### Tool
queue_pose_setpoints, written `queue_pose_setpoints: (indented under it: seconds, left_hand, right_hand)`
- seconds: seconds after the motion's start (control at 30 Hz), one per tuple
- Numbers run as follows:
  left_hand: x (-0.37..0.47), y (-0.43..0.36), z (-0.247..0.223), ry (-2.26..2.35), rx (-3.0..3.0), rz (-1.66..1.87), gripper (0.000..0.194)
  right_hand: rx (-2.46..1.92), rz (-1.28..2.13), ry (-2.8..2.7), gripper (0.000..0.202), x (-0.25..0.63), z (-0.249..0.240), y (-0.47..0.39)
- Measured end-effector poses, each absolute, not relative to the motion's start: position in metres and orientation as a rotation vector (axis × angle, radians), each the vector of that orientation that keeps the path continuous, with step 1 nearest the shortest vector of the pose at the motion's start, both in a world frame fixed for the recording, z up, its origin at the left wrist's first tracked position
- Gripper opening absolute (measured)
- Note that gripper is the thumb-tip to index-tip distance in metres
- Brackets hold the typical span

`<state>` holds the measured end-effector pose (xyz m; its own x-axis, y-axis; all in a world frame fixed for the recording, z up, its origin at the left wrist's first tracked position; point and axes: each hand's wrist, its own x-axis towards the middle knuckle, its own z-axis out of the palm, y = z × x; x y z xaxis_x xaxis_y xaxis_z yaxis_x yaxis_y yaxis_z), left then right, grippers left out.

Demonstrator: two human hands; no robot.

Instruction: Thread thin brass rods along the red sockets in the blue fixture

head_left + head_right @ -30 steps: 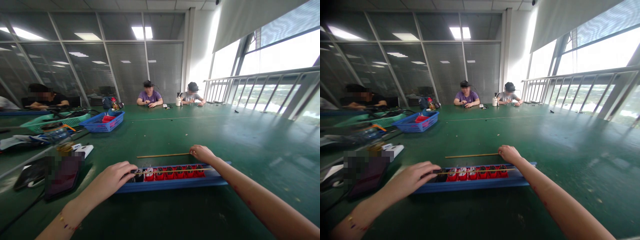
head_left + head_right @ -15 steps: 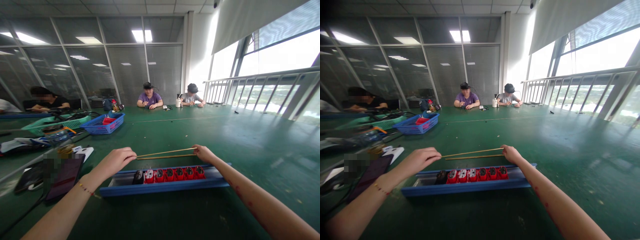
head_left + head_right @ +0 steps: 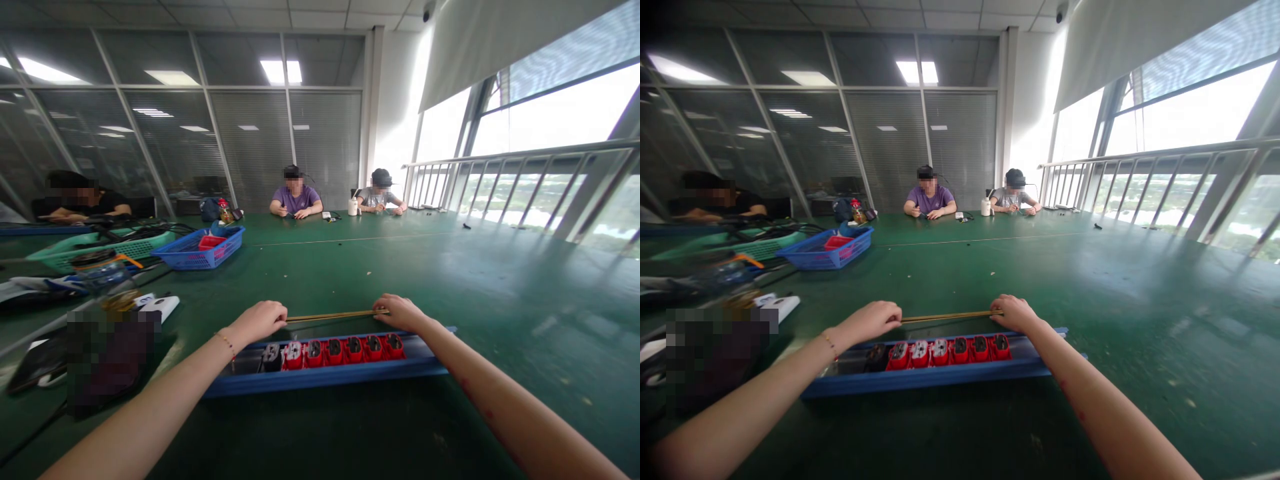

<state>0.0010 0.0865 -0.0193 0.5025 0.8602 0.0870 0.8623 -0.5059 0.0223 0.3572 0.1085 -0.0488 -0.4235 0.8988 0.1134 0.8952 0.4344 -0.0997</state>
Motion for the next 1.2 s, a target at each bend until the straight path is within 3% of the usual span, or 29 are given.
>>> queue_pose_setpoints:
  seconds: [0.2,0.53,0.73,0.87,1.03,1.2]
  left_hand:
    - [0.004,0.094,-0.027,-1.509,-2.642,-0.083,0.012]
    - [0.004,0.098,-0.028,-1.526,-2.684,-0.033,0.020]
    - [0.000,0.092,-0.020,-1.672,-2.724,-0.222,0.010]
    - [-0.001,0.076,-0.009,-1.742,-2.790,-0.421,0.017]
    - [0.002,0.043,0.010,-1.867,-3.031,-0.930,0.024]
    - [0.003,0.014,0.014,-2.056,-3.009,-1.013,0.038]
  right_hand:
    - [-1.610,-0.147,-2.651,0.023,0.349,-0.042,0.106]
    - [-1.558,-0.295,-2.795,0.026,0.339,-0.040,0.107]
    - [-1.526,-0.058,-2.478,0.016,0.352,-0.040,0.109]
    - [-1.395,0.226,-2.183,0.016,0.359,-0.027,0.104]
    - [-1.353,0.425,-2.055,0.018,0.358,-0.018,0.077]
    - [-1.272,0.759,-2.038,0.019,0.362,-0.020,0.046]
